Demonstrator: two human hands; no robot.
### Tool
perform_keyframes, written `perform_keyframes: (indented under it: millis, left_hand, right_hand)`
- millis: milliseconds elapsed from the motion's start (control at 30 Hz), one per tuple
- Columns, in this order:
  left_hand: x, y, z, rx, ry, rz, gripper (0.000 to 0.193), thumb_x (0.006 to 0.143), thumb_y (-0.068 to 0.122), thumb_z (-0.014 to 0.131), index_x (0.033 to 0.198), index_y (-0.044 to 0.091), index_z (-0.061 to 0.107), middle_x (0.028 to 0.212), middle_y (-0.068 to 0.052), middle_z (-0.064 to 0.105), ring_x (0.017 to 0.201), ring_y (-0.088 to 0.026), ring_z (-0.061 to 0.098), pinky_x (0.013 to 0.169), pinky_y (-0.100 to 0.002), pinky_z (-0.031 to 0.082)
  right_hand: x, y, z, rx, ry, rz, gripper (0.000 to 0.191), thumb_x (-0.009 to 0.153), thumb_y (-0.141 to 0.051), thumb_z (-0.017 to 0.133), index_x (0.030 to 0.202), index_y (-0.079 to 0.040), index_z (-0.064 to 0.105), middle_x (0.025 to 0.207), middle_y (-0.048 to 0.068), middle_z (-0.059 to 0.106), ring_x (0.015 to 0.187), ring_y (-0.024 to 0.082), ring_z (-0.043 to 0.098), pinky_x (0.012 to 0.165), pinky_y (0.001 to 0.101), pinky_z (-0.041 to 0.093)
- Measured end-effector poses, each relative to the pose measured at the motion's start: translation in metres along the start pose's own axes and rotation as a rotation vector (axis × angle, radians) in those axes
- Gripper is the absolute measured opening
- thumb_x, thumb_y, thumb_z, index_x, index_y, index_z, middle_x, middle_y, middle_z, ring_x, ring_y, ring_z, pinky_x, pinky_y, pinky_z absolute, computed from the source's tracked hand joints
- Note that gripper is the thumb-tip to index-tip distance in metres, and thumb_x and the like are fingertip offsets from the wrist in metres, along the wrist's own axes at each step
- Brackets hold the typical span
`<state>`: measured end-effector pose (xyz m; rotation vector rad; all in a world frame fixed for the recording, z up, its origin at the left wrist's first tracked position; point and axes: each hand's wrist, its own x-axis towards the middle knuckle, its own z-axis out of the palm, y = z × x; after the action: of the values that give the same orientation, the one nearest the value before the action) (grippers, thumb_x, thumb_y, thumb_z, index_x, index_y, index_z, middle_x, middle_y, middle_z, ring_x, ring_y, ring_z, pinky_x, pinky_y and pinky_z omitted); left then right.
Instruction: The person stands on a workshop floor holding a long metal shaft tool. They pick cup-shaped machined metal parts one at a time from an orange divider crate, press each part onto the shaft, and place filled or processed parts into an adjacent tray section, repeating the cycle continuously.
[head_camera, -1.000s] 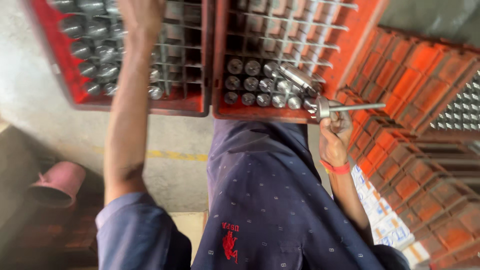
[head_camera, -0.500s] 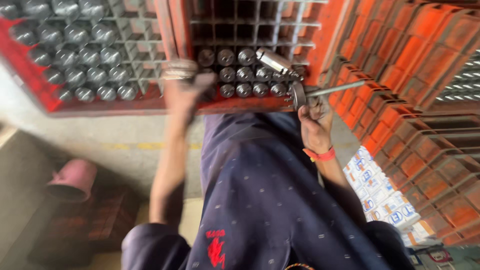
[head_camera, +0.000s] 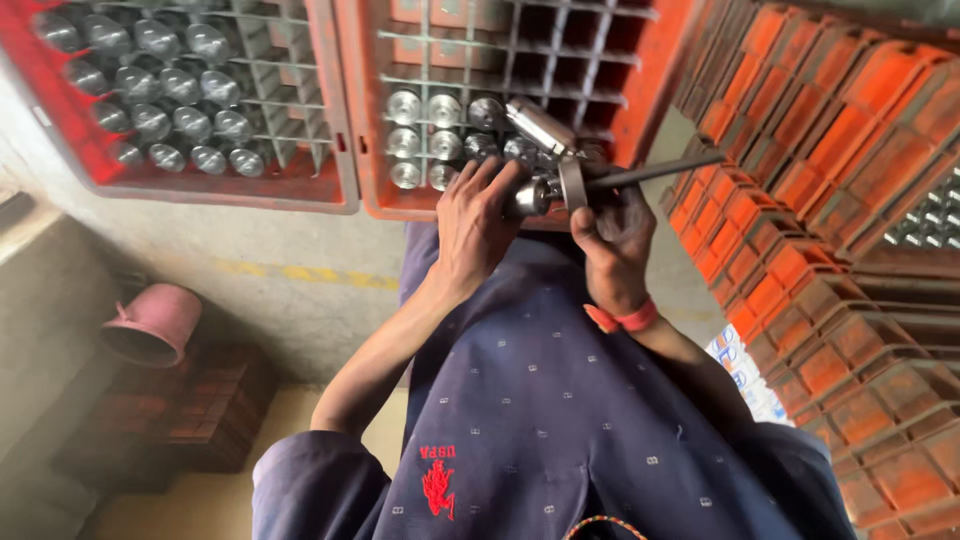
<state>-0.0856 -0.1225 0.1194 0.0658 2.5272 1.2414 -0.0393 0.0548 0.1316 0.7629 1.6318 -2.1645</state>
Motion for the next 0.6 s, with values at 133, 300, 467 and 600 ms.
perform_keyframes:
  millis: [133, 300, 467, 600]
  left_hand:
    - [-0.001, -0.002, 0.026, 0.048, -0.071, 0.027, 0.04, 0.067, 0.005, 0.079, 0.103, 0.007, 0.063, 0.091, -0.013, 0.066, 0.089, -0.038, 0.062, 0.077, -0.048, 0.048]
    - [0.001, -0.003, 0.045, -0.083, -0.183, 0.044, 0.043, 0.072, 0.006, 0.08, 0.11, 0.008, 0.062, 0.102, -0.013, 0.07, 0.097, -0.036, 0.065, 0.082, -0.045, 0.052]
    - [0.008, -0.005, 0.039, -0.032, -0.296, 0.04, 0.052, 0.078, 0.013, 0.084, 0.125, 0.008, 0.063, 0.109, -0.014, 0.069, 0.099, -0.036, 0.064, 0.083, -0.046, 0.051]
    - [0.027, -0.01, 0.048, 0.217, -0.253, 0.249, 0.065, 0.084, 0.005, 0.073, 0.147, 0.008, 0.056, 0.116, -0.012, 0.064, 0.106, -0.034, 0.061, 0.091, -0.046, 0.049]
  right_hand:
    - [0.005, 0.019, -0.023, -0.046, -0.003, -0.146, 0.046, 0.098, -0.007, 0.073, 0.138, 0.003, 0.053, 0.132, 0.007, 0.061, 0.126, 0.017, 0.059, 0.113, 0.0312, 0.047]
    - [0.015, 0.028, -0.058, -0.098, -0.257, -0.244, 0.045, 0.096, -0.005, 0.078, 0.133, 0.001, 0.053, 0.144, 0.01, 0.057, 0.137, 0.02, 0.054, 0.119, 0.0349, 0.045]
    - [0.027, 0.036, -0.093, 0.004, -0.064, -0.159, 0.046, 0.094, 0.004, 0.07, 0.137, 0.002, 0.055, 0.132, 0.008, 0.062, 0.12, 0.015, 0.059, 0.107, 0.0303, 0.047]
    - [0.035, 0.036, -0.119, 0.141, 0.238, -0.29, 0.049, 0.093, 0.011, 0.063, 0.14, 0.003, 0.053, 0.122, 0.004, 0.061, 0.105, 0.012, 0.055, 0.096, 0.0272, 0.046]
